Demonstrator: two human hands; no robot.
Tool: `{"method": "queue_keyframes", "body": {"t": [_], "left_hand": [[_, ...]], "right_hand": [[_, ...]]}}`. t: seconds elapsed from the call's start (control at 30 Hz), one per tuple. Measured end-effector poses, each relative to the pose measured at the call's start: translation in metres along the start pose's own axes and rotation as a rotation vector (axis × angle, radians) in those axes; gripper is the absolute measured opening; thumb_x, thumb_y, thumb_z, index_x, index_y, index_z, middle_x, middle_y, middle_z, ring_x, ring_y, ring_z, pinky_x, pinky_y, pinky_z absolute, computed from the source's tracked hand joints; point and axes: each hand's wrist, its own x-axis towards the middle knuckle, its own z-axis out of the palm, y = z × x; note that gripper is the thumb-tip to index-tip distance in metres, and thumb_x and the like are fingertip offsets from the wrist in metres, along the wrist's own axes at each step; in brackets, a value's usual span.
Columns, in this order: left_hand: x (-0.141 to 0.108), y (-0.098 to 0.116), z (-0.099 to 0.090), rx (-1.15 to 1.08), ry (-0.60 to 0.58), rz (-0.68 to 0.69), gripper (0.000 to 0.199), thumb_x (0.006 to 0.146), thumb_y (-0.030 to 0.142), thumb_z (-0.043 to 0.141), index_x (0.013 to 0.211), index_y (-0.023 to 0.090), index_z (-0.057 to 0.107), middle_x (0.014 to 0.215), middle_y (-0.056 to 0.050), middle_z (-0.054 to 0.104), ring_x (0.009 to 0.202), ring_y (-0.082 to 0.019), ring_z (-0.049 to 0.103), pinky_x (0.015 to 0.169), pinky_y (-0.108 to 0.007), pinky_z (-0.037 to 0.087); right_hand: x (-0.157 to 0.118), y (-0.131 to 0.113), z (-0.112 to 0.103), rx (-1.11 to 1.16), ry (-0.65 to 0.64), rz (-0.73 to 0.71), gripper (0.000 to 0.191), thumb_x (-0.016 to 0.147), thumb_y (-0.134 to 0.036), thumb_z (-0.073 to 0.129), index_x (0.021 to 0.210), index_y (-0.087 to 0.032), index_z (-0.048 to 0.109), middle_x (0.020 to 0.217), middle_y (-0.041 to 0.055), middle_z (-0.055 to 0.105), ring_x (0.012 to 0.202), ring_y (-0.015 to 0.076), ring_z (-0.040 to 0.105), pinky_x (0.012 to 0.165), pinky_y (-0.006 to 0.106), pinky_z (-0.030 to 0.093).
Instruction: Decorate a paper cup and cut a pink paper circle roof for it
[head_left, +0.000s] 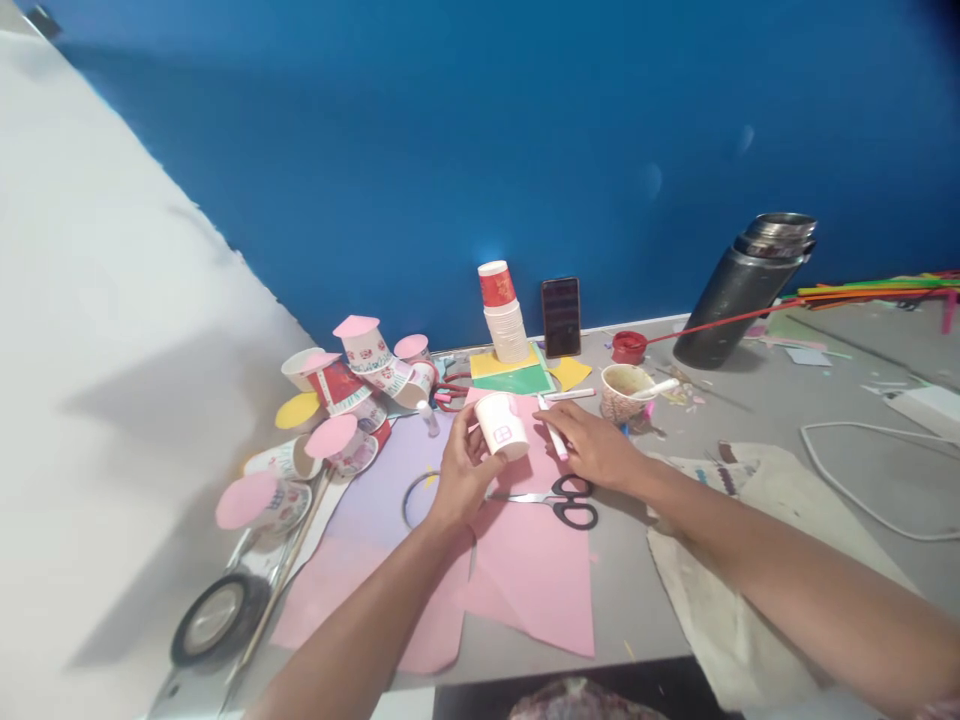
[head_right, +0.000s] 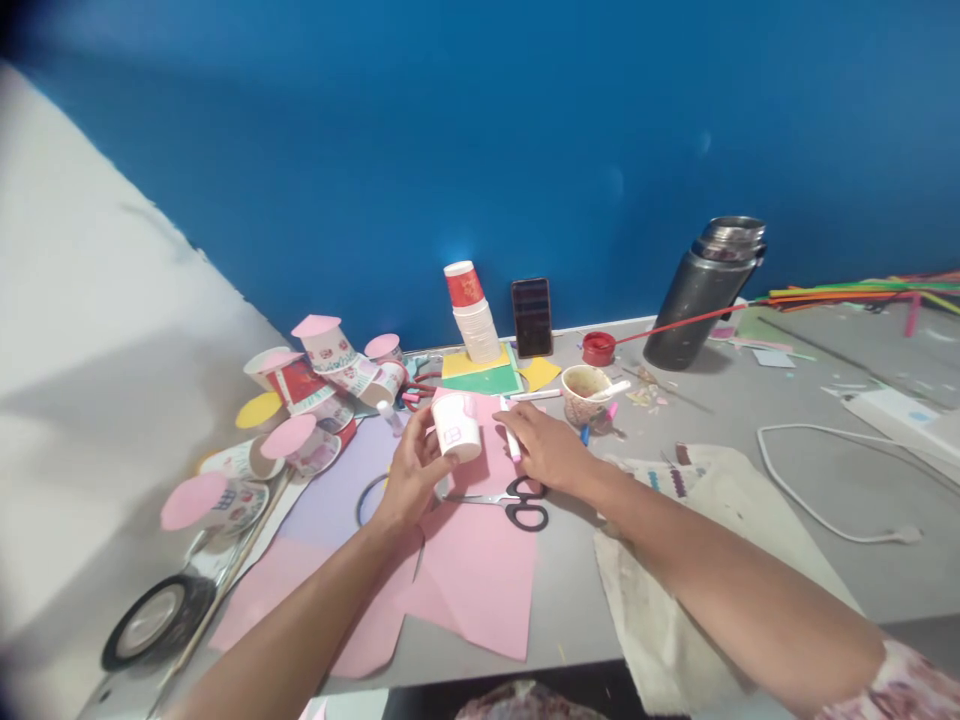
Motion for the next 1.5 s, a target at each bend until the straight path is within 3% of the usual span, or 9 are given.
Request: {"method": "queue_keyframes", "body": {"t": [0.27, 0.5, 0.6, 0.73, 0.83, 1.0, 1.17, 1.37, 1.5], "left_hand": [[0.001, -0.005, -0.003, -0.236, -0.057, -0.022, 0.073, 0.061, 0.013, 0.081, 0.130, 0.027, 0.062, 0.136, -0.006, 0.068, 0.121, -0.026, 0.066, 0.097, -0.034, 0.052], [0.003, -0.006, -0.003, -0.532, -0.104, -0.158, 0.066, 0.054, 0.009, 0.073, 0.119, 0.020, 0.067, 0.111, -0.005, 0.076, 0.097, -0.020, 0.068, 0.091, -0.032, 0.050], [0.000, -0.006, -0.001, -0.493, -0.121, -0.129, 0.071, 0.059, 0.010, 0.079, 0.127, 0.022, 0.062, 0.116, -0.004, 0.074, 0.100, -0.020, 0.069, 0.095, -0.034, 0.049], [-0.005, -0.009, 0.003, -0.349, -0.142, -0.090, 0.073, 0.063, 0.015, 0.085, 0.130, 0.023, 0.058, 0.128, -0.008, 0.070, 0.117, -0.026, 0.066, 0.099, -0.036, 0.049], [-0.008, -0.010, 0.004, -0.258, -0.139, -0.069, 0.071, 0.062, 0.015, 0.083, 0.128, 0.024, 0.058, 0.129, -0.007, 0.068, 0.123, -0.028, 0.063, 0.098, -0.036, 0.050], [-0.009, -0.005, 0.001, -0.142, -0.210, -0.028, 0.069, 0.066, 0.019, 0.080, 0.130, 0.027, 0.057, 0.133, -0.007, 0.064, 0.123, -0.029, 0.064, 0.097, -0.037, 0.051], [-0.013, 0.004, 0.001, -0.054, -0.218, -0.002, 0.074, 0.068, 0.025, 0.084, 0.135, 0.029, 0.054, 0.140, -0.009, 0.059, 0.125, -0.032, 0.063, 0.102, -0.044, 0.053], [-0.016, -0.002, -0.003, 0.215, -0.179, 0.086, 0.082, 0.069, 0.024, 0.085, 0.144, 0.032, 0.054, 0.148, -0.010, 0.054, 0.132, -0.034, 0.057, 0.111, -0.048, 0.047], [-0.013, -0.004, -0.003, -0.075, -0.152, -0.081, 0.084, 0.071, 0.033, 0.080, 0.149, 0.031, 0.049, 0.138, -0.009, 0.063, 0.120, -0.031, 0.064, 0.091, -0.040, 0.053]], "right_hand": [[0.000, -0.002, 0.003, 0.179, 0.138, -0.065, 0.034, 0.102, -0.032, 0.055, 0.133, -0.026, 0.067, 0.133, 0.0130, 0.072, 0.123, 0.0306, 0.070, 0.104, 0.048, 0.058], [-0.001, -0.006, 0.000, 0.398, 0.241, -0.002, 0.033, 0.103, -0.042, 0.054, 0.129, -0.026, 0.069, 0.123, 0.0117, 0.077, 0.111, 0.0307, 0.075, 0.104, 0.053, 0.057], [-0.001, -0.006, 0.002, 0.544, 0.221, 0.021, 0.054, 0.095, -0.053, 0.070, 0.140, -0.025, 0.061, 0.126, 0.0127, 0.076, 0.103, 0.0286, 0.077, 0.095, 0.049, 0.063], [0.001, -0.005, 0.006, 0.728, 0.175, 0.019, 0.098, 0.077, -0.069, 0.083, 0.157, -0.028, 0.044, 0.148, 0.0174, 0.063, 0.115, 0.0288, 0.073, 0.093, 0.044, 0.064], [0.001, -0.006, 0.004, 0.802, 0.144, 0.024, 0.109, 0.070, -0.070, 0.088, 0.159, -0.027, 0.043, 0.151, 0.0179, 0.060, 0.123, 0.0311, 0.069, 0.098, 0.045, 0.062], [-0.003, -0.013, -0.006, 0.740, 0.137, 0.032, 0.106, 0.067, -0.069, 0.091, 0.153, -0.024, 0.050, 0.155, 0.0171, 0.058, 0.141, 0.0377, 0.056, 0.116, 0.053, 0.048], [-0.004, -0.017, -0.012, 0.596, 0.077, 0.031, 0.099, 0.072, -0.074, 0.084, 0.151, -0.022, 0.054, 0.154, 0.0178, 0.059, 0.142, 0.0392, 0.056, 0.118, 0.055, 0.045], [-0.006, -0.018, -0.013, 0.518, 0.039, -0.017, 0.111, 0.066, -0.074, 0.088, 0.157, -0.023, 0.049, 0.162, 0.0194, 0.051, 0.149, 0.0419, 0.049, 0.122, 0.059, 0.039], [-0.006, -0.020, -0.016, 0.607, 0.053, -0.016, 0.092, 0.080, -0.075, 0.077, 0.154, -0.025, 0.053, 0.157, 0.0161, 0.057, 0.144, 0.0398, 0.054, 0.119, 0.056, 0.044]]}}
